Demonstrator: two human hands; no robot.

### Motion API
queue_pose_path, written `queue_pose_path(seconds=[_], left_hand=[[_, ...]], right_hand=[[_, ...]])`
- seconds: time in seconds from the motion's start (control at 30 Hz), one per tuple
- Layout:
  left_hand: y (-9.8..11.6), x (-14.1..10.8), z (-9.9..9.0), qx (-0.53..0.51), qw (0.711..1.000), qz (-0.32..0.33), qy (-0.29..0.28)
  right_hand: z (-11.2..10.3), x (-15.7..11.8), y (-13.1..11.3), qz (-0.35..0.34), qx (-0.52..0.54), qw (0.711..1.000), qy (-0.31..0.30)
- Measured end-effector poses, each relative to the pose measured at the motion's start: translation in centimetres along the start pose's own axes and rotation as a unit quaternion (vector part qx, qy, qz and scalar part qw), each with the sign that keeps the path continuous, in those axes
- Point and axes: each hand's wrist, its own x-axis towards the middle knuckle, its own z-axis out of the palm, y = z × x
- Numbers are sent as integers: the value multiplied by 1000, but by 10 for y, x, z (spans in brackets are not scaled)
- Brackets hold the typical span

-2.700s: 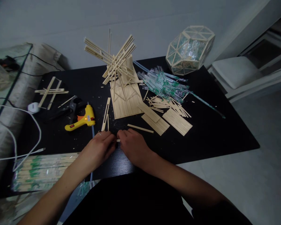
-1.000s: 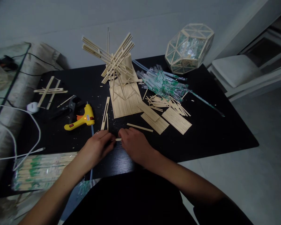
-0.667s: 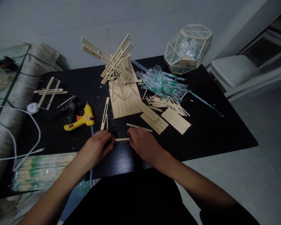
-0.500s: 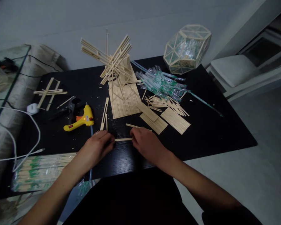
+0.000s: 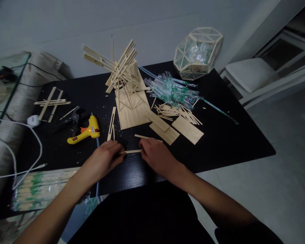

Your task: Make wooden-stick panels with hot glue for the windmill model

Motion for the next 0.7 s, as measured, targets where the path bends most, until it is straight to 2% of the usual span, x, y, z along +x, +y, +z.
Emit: queue_pose_path(seconds=[0.5,0.63,0.7], left_hand=[[2,0,1,2,1000,-1,14],[1,0,-2,8,1000,-27,-5],[-1,-2,-4,3,999,-35,-23]], right_hand=[[0,0,2,1,8,1000,0],[-5,-1,6,-6,35,999,-7],[-10,-1,10,2,56,998,11]])
